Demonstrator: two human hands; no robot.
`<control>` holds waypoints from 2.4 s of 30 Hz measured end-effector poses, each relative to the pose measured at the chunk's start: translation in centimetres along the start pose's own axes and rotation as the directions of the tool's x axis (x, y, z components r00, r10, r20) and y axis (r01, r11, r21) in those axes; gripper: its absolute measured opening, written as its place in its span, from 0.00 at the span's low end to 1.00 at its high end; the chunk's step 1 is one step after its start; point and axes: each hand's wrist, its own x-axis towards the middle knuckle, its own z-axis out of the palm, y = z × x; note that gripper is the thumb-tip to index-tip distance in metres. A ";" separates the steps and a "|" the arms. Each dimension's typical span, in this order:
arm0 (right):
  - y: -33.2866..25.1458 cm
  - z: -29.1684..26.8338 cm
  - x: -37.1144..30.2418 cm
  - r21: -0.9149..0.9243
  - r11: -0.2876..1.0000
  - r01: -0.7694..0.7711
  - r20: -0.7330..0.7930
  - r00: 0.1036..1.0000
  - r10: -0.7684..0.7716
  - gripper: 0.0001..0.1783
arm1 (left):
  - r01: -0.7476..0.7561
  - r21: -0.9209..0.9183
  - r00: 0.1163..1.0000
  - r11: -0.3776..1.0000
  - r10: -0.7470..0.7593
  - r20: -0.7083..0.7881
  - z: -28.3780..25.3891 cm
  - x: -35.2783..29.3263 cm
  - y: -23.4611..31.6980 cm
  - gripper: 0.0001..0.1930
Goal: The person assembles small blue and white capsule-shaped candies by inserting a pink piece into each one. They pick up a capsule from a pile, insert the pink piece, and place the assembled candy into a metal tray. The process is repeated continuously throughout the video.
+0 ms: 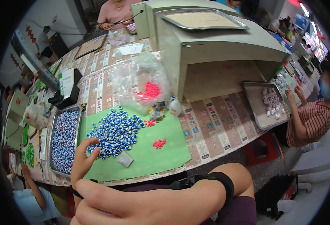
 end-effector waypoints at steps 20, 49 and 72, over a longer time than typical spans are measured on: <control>6.4 11.9 2.6 -0.290 0.813 0.505 0.060 0.857 -0.511 0.10 | 0.205 0.236 0.971 0.950 -0.166 -0.175 0.4 -2.7 -9.0 0.24; 20.6 1.2 -9.9 -0.644 0.749 -0.152 0.544 0.598 0.589 0.07 | 0.210 -0.031 0.966 0.977 -0.212 -0.146 2.0 -4.8 -8.1 0.13; 18.8 2.3 -11.2 -0.663 0.749 0.003 0.578 0.638 0.508 0.10 | 0.171 -0.153 0.945 0.973 -0.206 -0.254 1.0 -5.6 -7.8 0.10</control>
